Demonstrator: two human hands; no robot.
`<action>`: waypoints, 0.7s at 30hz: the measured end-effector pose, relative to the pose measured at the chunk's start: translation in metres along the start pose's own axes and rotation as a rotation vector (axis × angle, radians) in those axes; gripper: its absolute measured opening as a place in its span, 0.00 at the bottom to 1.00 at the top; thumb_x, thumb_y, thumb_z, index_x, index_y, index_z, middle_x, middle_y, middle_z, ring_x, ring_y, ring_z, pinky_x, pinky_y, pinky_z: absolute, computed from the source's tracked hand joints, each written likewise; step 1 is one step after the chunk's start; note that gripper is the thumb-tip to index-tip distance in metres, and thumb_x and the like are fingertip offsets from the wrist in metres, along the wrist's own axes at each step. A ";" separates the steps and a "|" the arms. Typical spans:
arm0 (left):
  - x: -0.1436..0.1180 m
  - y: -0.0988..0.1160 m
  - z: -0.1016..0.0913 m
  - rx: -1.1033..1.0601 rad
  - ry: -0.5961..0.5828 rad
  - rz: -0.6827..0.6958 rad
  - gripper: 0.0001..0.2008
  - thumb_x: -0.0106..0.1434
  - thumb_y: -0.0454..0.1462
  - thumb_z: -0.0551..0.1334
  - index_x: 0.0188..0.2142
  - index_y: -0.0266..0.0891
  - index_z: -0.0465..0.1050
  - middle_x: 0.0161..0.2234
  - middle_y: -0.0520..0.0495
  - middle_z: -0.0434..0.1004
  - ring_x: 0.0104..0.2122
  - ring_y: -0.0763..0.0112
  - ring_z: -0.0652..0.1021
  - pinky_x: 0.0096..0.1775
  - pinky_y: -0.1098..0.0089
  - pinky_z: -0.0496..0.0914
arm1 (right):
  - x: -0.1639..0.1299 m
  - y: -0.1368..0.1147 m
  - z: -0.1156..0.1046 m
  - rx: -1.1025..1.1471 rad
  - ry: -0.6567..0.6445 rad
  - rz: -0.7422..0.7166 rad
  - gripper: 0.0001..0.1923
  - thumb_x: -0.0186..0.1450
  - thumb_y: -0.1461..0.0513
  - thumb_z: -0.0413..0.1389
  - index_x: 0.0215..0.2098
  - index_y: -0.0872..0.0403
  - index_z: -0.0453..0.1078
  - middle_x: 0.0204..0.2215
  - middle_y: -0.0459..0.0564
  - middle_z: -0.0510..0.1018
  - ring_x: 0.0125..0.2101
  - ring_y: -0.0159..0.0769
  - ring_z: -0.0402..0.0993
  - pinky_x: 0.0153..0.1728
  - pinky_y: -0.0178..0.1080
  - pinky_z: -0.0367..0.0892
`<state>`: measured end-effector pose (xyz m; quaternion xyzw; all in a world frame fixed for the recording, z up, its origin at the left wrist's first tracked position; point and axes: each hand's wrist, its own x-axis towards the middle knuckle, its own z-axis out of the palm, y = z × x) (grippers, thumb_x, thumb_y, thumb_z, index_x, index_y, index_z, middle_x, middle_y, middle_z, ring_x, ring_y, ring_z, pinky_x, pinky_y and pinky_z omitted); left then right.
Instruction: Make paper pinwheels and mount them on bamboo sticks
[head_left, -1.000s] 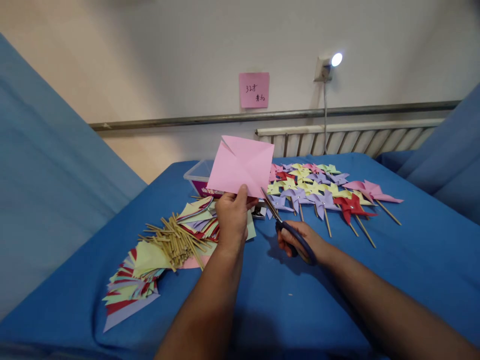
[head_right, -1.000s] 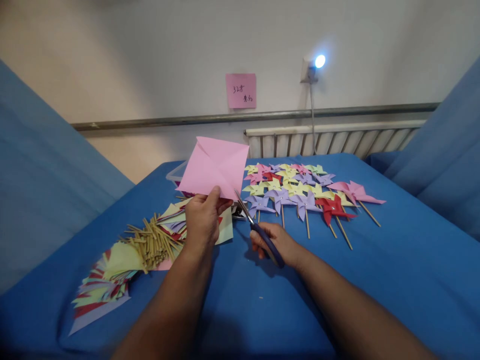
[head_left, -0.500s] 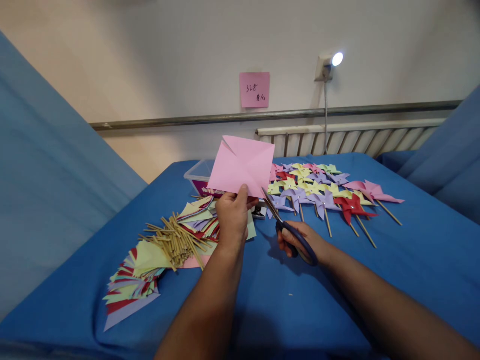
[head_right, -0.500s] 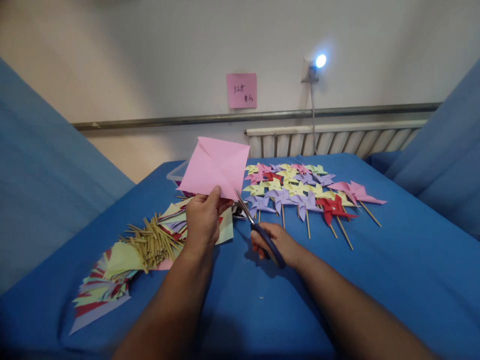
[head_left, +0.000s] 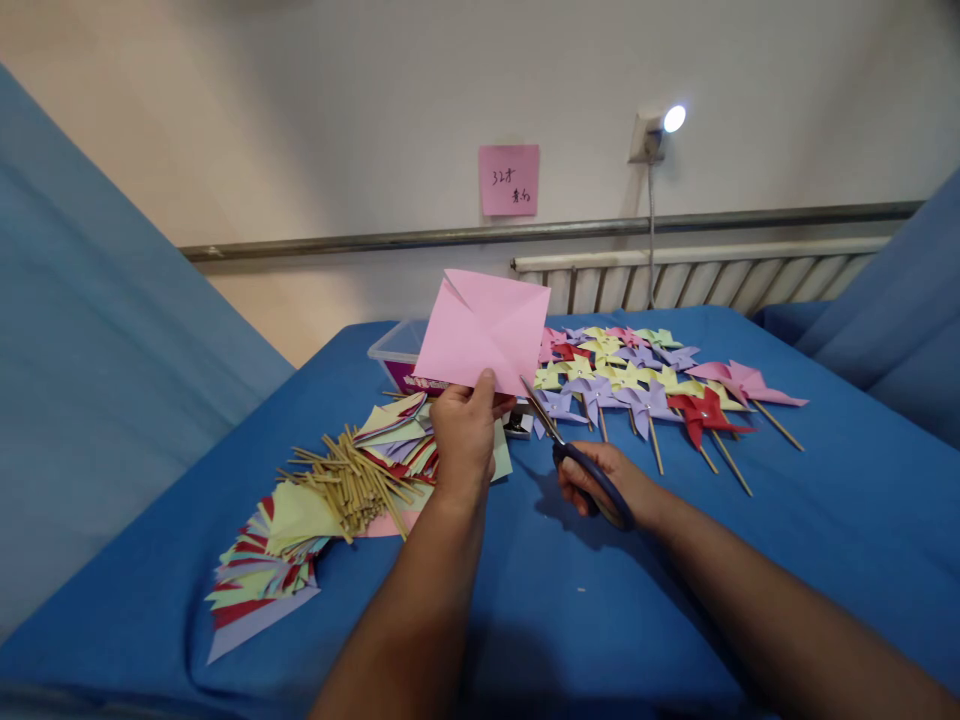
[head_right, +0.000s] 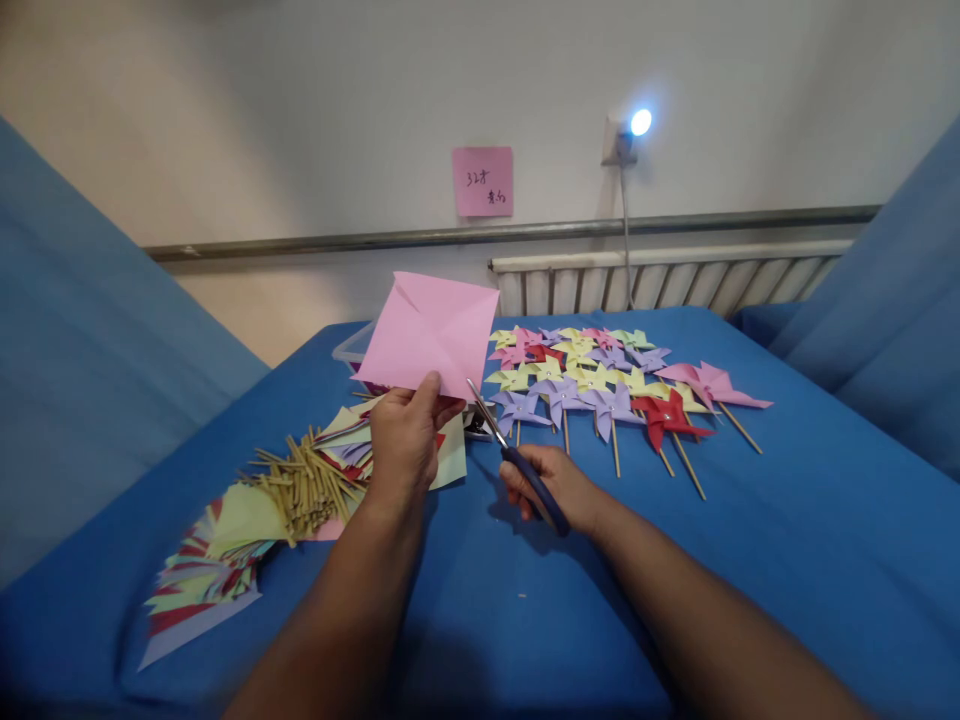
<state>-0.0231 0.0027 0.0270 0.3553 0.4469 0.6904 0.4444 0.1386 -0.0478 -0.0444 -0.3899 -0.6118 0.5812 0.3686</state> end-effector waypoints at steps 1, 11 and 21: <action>0.000 0.000 0.000 -0.001 0.000 -0.002 0.17 0.48 0.44 0.69 0.28 0.29 0.73 0.24 0.45 0.77 0.22 0.71 0.77 0.29 0.67 0.75 | 0.000 0.000 0.000 0.001 -0.002 0.003 0.24 0.62 0.42 0.53 0.29 0.55 0.63 0.21 0.44 0.71 0.16 0.26 0.67 0.17 0.30 0.60; 0.000 0.000 0.000 -0.002 0.002 -0.010 0.17 0.48 0.43 0.69 0.28 0.29 0.73 0.23 0.45 0.77 0.22 0.70 0.77 0.30 0.66 0.75 | 0.000 0.001 -0.001 0.010 0.002 0.023 0.22 0.62 0.44 0.54 0.28 0.55 0.62 0.21 0.43 0.72 0.15 0.26 0.67 0.16 0.30 0.60; 0.000 0.001 0.000 -0.001 0.003 -0.012 0.18 0.47 0.44 0.69 0.29 0.30 0.74 0.25 0.45 0.78 0.22 0.71 0.77 0.31 0.66 0.75 | -0.001 -0.002 0.001 0.037 0.013 0.060 0.25 0.59 0.41 0.55 0.27 0.54 0.62 0.19 0.42 0.70 0.13 0.25 0.65 0.13 0.29 0.57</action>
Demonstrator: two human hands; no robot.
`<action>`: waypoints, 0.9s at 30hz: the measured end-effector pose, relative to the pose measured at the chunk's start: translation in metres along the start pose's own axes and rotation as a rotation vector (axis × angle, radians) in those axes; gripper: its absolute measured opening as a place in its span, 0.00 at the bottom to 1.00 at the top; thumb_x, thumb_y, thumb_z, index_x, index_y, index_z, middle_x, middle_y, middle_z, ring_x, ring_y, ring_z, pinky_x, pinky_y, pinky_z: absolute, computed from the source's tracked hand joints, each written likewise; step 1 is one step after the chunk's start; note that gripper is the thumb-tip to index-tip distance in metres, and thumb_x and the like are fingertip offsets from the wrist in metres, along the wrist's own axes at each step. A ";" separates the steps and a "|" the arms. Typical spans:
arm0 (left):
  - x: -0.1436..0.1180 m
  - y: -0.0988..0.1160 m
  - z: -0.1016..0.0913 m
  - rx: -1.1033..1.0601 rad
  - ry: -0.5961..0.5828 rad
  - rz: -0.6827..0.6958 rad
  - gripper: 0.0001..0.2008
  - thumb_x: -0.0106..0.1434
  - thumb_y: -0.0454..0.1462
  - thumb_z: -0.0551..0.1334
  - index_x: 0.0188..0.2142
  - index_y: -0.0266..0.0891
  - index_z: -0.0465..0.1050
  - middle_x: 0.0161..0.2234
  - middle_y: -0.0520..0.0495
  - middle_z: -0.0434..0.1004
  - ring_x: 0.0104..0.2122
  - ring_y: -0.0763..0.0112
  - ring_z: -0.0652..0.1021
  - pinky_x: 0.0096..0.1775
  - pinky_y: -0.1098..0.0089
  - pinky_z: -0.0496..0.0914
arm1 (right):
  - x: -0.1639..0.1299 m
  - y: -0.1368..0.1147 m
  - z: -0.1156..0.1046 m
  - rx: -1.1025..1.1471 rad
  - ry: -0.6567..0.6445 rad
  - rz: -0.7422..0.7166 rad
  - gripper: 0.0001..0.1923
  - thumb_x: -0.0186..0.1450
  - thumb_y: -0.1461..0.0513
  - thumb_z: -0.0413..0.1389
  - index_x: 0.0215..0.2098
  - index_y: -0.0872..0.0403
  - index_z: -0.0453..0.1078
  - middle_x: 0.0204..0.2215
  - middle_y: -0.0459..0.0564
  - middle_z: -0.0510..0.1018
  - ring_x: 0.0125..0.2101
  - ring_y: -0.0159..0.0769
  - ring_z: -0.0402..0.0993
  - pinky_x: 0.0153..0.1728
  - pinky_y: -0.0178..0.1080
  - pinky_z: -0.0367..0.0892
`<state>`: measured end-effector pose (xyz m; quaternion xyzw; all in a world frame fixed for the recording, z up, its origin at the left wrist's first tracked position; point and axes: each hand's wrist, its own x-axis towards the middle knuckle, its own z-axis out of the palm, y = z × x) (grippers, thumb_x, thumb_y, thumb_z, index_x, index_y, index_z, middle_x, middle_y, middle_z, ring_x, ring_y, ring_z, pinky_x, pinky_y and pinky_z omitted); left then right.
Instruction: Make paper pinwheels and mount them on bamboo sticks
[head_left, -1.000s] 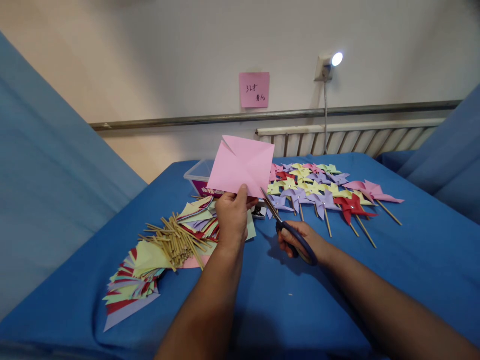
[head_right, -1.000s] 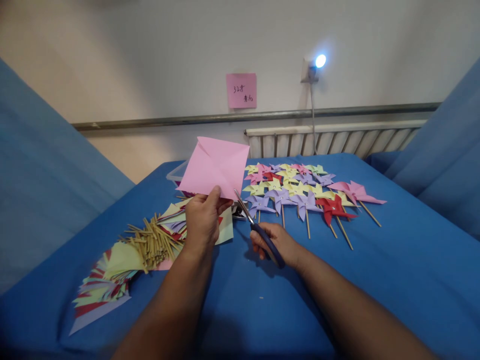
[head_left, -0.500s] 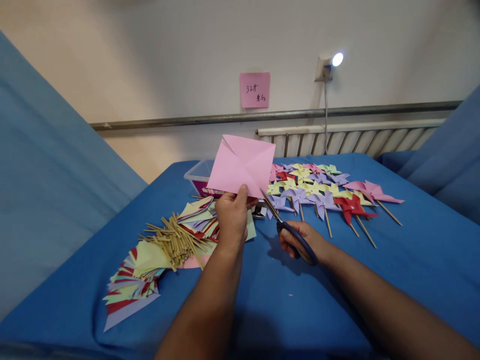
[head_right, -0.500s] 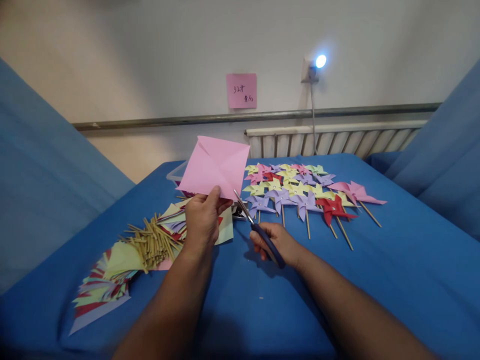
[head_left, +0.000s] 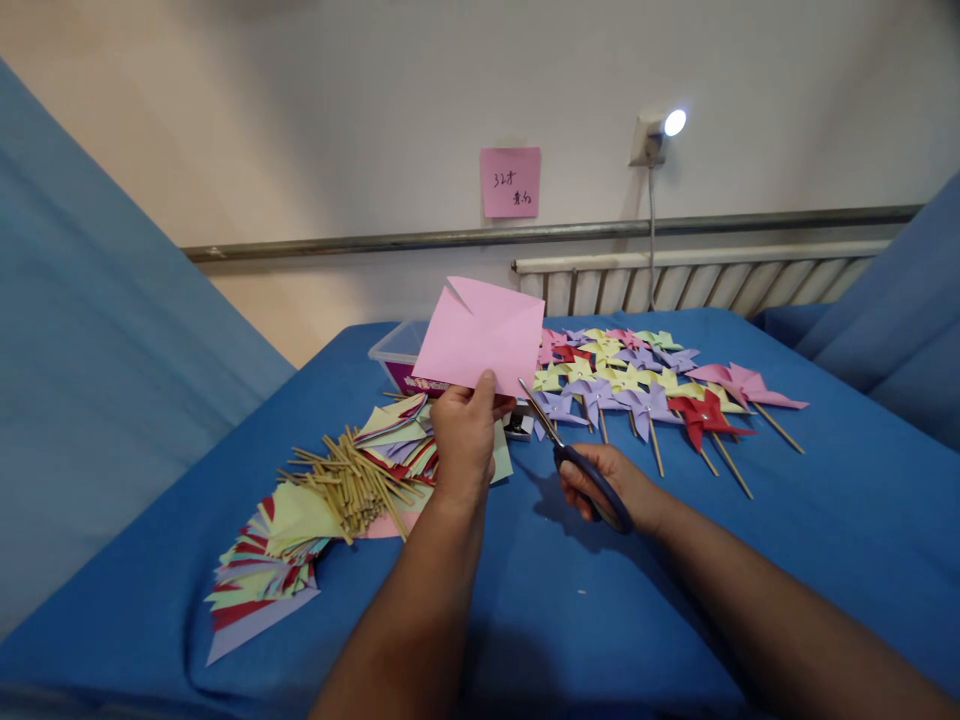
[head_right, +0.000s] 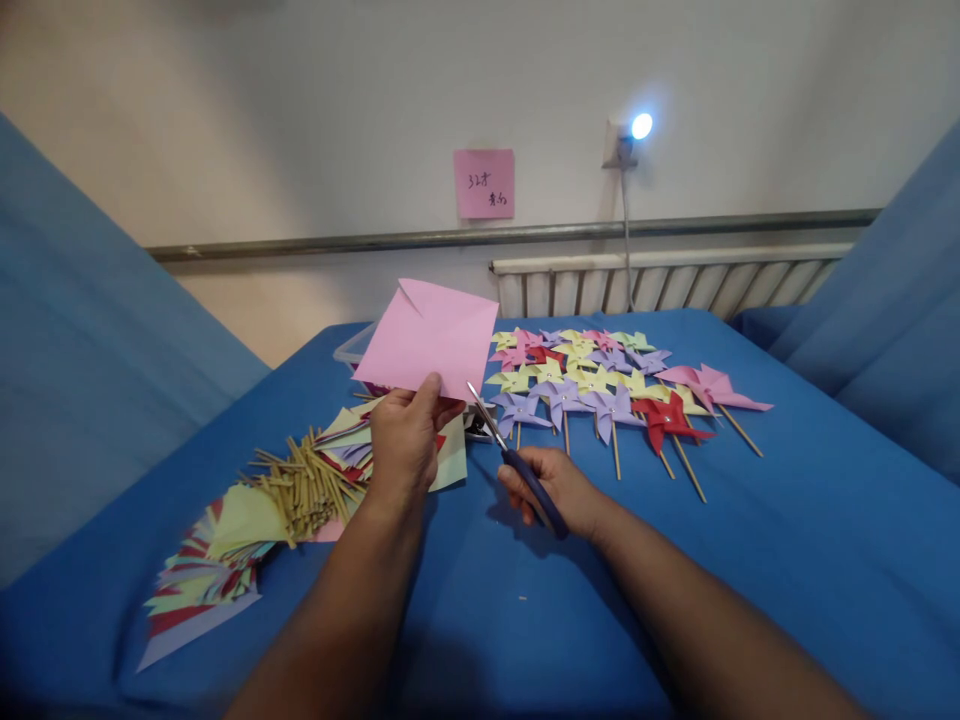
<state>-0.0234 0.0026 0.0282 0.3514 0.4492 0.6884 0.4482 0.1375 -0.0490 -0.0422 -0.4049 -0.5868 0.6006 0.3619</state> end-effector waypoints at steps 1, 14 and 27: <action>0.000 0.000 0.000 0.000 -0.002 -0.002 0.18 0.47 0.44 0.69 0.29 0.30 0.74 0.25 0.45 0.78 0.22 0.71 0.77 0.31 0.66 0.74 | 0.000 0.000 0.000 -0.003 -0.001 0.000 0.25 0.59 0.41 0.55 0.27 0.55 0.62 0.19 0.42 0.70 0.13 0.25 0.65 0.13 0.29 0.57; 0.000 -0.002 0.000 0.040 -0.023 0.013 0.16 0.47 0.44 0.69 0.28 0.30 0.75 0.23 0.46 0.77 0.22 0.69 0.77 0.32 0.65 0.74 | -0.001 -0.001 0.000 -0.044 -0.008 -0.042 0.22 0.62 0.44 0.53 0.29 0.54 0.63 0.21 0.44 0.71 0.15 0.26 0.67 0.16 0.31 0.61; -0.001 -0.004 0.000 0.057 -0.044 0.022 0.17 0.47 0.45 0.69 0.27 0.31 0.75 0.23 0.45 0.77 0.21 0.68 0.77 0.31 0.64 0.74 | 0.000 0.000 0.001 -0.050 0.018 -0.042 0.22 0.62 0.44 0.53 0.28 0.54 0.63 0.21 0.44 0.72 0.15 0.27 0.67 0.16 0.31 0.60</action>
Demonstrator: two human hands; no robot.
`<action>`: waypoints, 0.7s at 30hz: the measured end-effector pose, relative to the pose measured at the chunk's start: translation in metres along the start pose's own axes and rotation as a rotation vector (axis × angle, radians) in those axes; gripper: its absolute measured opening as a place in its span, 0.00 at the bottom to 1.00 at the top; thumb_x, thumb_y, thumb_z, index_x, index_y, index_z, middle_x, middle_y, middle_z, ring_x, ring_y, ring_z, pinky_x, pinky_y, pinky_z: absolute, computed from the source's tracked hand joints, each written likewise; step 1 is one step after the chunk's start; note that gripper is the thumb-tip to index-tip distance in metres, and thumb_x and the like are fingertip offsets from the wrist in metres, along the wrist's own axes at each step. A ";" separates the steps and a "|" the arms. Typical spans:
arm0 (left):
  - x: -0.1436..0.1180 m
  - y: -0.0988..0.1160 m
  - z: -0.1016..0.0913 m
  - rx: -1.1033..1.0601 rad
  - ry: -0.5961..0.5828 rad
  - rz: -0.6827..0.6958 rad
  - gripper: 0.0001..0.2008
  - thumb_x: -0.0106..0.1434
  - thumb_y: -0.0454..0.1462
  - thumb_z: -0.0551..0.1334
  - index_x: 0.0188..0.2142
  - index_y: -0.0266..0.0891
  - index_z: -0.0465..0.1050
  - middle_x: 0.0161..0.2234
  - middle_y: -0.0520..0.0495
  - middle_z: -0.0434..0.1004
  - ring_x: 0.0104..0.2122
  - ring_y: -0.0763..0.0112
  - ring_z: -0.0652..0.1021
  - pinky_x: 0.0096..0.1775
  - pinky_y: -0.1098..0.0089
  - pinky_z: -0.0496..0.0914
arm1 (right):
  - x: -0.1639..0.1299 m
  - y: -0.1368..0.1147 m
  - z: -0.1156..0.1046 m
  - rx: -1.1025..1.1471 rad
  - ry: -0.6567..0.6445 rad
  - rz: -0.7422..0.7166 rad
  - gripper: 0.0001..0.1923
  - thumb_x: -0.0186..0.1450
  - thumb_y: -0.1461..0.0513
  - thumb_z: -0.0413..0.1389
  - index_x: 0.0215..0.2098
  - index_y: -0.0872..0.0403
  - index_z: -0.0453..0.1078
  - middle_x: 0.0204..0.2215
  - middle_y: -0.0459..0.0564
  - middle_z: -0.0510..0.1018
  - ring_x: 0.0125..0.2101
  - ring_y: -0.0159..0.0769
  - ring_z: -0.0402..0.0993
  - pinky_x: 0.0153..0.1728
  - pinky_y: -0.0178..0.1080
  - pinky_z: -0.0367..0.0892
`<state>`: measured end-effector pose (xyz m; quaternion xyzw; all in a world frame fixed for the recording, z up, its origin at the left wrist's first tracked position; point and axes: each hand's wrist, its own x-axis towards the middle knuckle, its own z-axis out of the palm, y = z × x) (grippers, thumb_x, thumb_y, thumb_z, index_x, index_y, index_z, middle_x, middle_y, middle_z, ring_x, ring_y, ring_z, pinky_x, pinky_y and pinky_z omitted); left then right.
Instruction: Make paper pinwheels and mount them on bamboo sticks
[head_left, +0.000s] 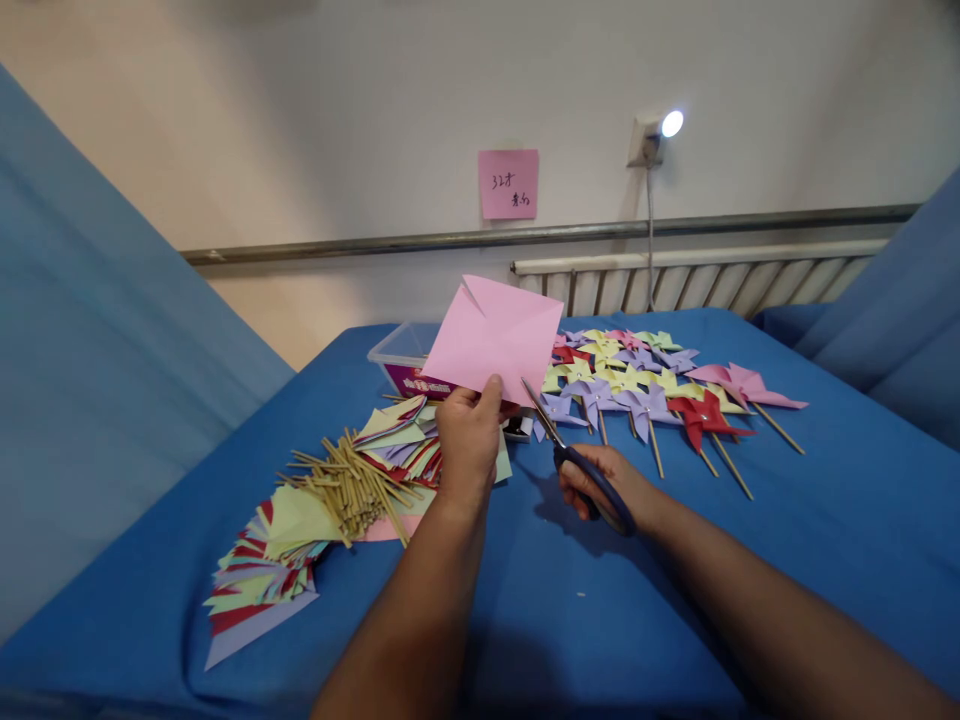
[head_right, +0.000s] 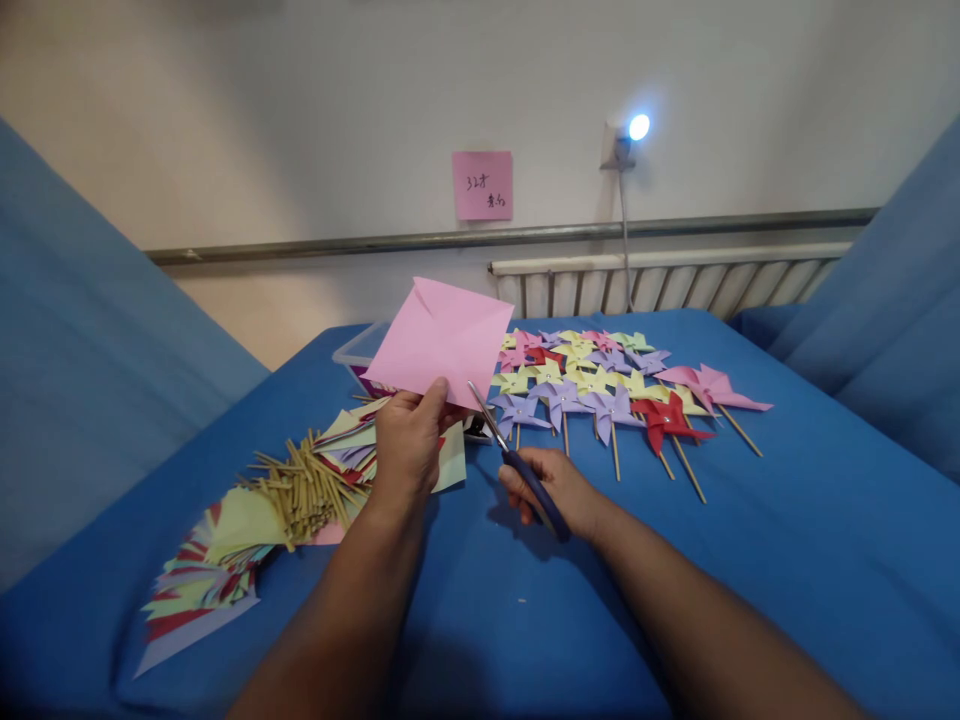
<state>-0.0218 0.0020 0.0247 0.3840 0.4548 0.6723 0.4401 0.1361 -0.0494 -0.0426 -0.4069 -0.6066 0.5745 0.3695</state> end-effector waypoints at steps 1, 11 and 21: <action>0.000 0.000 0.000 0.002 0.001 -0.001 0.17 0.47 0.45 0.69 0.27 0.31 0.75 0.23 0.45 0.77 0.21 0.68 0.77 0.31 0.64 0.74 | 0.000 0.000 0.000 -0.002 0.002 -0.002 0.22 0.61 0.44 0.53 0.28 0.54 0.63 0.21 0.44 0.72 0.15 0.27 0.67 0.16 0.32 0.60; 0.001 -0.002 0.000 0.006 -0.004 -0.001 0.16 0.47 0.45 0.68 0.26 0.32 0.75 0.24 0.45 0.78 0.23 0.67 0.77 0.30 0.65 0.74 | -0.001 -0.003 -0.001 0.005 -0.009 0.012 0.24 0.60 0.42 0.54 0.27 0.54 0.63 0.20 0.43 0.71 0.15 0.26 0.66 0.15 0.31 0.59; 0.002 -0.002 0.000 0.004 0.010 0.010 0.16 0.47 0.45 0.68 0.25 0.32 0.74 0.22 0.46 0.76 0.20 0.69 0.76 0.29 0.65 0.73 | 0.000 -0.001 -0.002 0.021 -0.009 0.027 0.22 0.60 0.44 0.55 0.27 0.54 0.63 0.20 0.43 0.71 0.14 0.25 0.65 0.14 0.30 0.58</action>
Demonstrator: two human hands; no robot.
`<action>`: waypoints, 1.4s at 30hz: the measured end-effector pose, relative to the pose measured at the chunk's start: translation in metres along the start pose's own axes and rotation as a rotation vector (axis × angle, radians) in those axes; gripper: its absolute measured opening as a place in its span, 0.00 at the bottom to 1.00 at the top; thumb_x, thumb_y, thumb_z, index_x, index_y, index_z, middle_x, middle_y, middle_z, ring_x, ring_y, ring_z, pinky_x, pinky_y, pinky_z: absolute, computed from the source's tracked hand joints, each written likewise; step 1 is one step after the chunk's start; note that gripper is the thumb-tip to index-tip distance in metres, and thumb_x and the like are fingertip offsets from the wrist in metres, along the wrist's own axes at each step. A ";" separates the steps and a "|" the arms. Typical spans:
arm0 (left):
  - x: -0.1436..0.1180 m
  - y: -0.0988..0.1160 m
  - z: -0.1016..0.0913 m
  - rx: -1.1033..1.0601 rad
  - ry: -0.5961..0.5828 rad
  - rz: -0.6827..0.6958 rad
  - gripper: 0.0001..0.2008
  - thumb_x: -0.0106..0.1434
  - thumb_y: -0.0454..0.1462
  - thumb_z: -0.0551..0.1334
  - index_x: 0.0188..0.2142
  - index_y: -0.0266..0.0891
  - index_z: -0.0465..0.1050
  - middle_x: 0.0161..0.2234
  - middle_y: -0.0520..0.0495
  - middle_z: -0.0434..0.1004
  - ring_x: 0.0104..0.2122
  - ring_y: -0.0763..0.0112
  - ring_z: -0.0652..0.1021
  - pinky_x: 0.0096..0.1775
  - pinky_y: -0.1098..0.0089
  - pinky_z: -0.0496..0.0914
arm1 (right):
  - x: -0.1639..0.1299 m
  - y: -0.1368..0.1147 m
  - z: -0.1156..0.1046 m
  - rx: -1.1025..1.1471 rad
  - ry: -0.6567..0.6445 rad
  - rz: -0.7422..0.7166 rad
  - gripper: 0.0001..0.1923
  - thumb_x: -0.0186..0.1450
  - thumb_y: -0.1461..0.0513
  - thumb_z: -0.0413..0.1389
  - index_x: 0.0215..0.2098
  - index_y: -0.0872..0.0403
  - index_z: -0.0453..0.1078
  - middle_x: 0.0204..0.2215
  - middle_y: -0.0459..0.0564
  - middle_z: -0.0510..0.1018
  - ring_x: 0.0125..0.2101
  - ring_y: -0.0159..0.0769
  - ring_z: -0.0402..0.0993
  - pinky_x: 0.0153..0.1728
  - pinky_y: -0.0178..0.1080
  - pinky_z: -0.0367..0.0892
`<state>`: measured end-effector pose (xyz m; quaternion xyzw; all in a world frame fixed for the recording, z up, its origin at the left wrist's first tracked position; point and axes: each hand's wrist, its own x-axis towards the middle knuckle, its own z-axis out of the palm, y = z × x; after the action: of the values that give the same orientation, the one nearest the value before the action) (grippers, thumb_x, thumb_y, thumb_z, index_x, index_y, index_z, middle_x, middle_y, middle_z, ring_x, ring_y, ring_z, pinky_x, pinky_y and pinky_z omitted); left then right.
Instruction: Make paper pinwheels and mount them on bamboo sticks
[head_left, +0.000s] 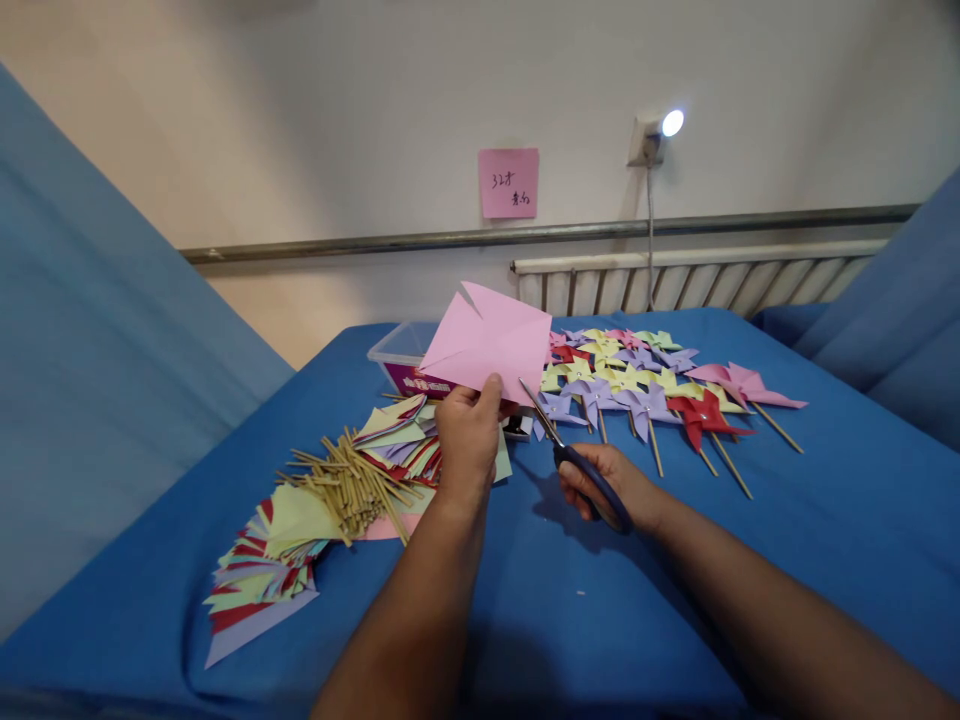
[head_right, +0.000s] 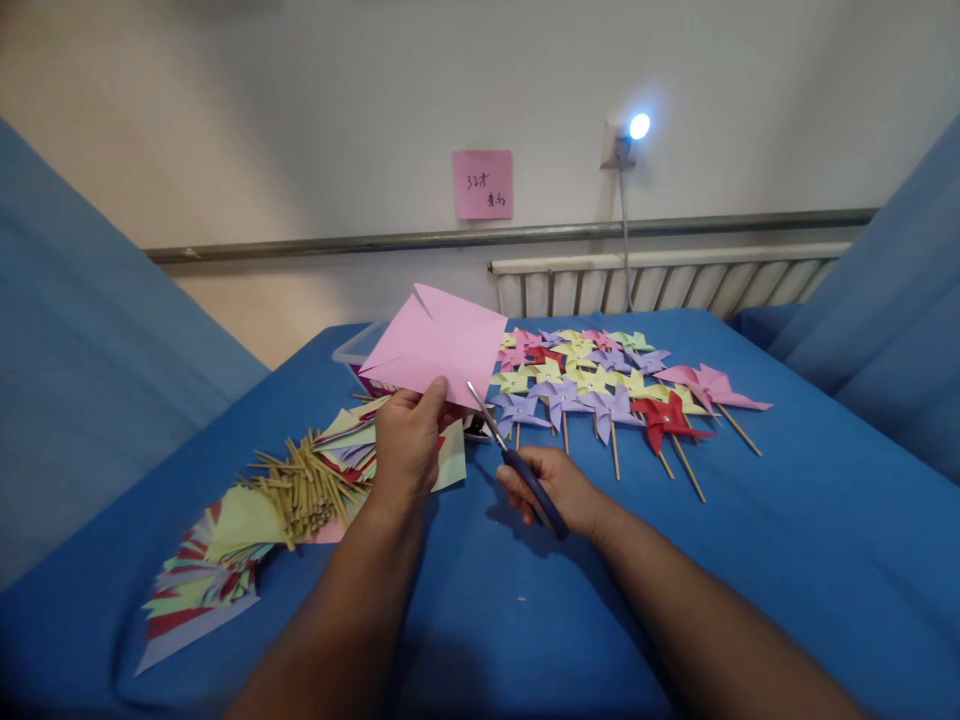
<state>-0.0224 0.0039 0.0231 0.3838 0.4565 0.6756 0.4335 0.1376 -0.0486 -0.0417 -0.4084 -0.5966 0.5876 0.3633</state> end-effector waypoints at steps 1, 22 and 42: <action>0.000 0.000 0.000 0.003 -0.002 0.002 0.16 0.47 0.45 0.68 0.25 0.32 0.74 0.22 0.47 0.76 0.20 0.69 0.76 0.29 0.65 0.73 | 0.000 0.000 0.000 -0.003 0.004 -0.002 0.22 0.60 0.44 0.55 0.27 0.54 0.63 0.20 0.43 0.71 0.14 0.25 0.65 0.14 0.30 0.58; -0.001 -0.009 -0.003 0.069 -0.061 0.038 0.16 0.50 0.46 0.68 0.27 0.33 0.75 0.22 0.49 0.75 0.21 0.71 0.75 0.28 0.69 0.71 | 0.001 0.003 0.001 0.010 0.024 -0.049 0.23 0.61 0.43 0.54 0.28 0.55 0.63 0.20 0.43 0.71 0.14 0.26 0.66 0.15 0.30 0.59; -0.003 -0.007 -0.002 0.076 -0.065 0.041 0.17 0.50 0.46 0.67 0.28 0.33 0.75 0.23 0.49 0.76 0.21 0.72 0.75 0.28 0.71 0.70 | 0.003 0.007 0.000 0.017 0.037 -0.049 0.21 0.61 0.45 0.55 0.28 0.55 0.64 0.19 0.43 0.71 0.14 0.25 0.66 0.14 0.30 0.59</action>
<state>-0.0214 0.0023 0.0158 0.4310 0.4597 0.6537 0.4190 0.1369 -0.0463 -0.0490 -0.4014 -0.5948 0.5756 0.3921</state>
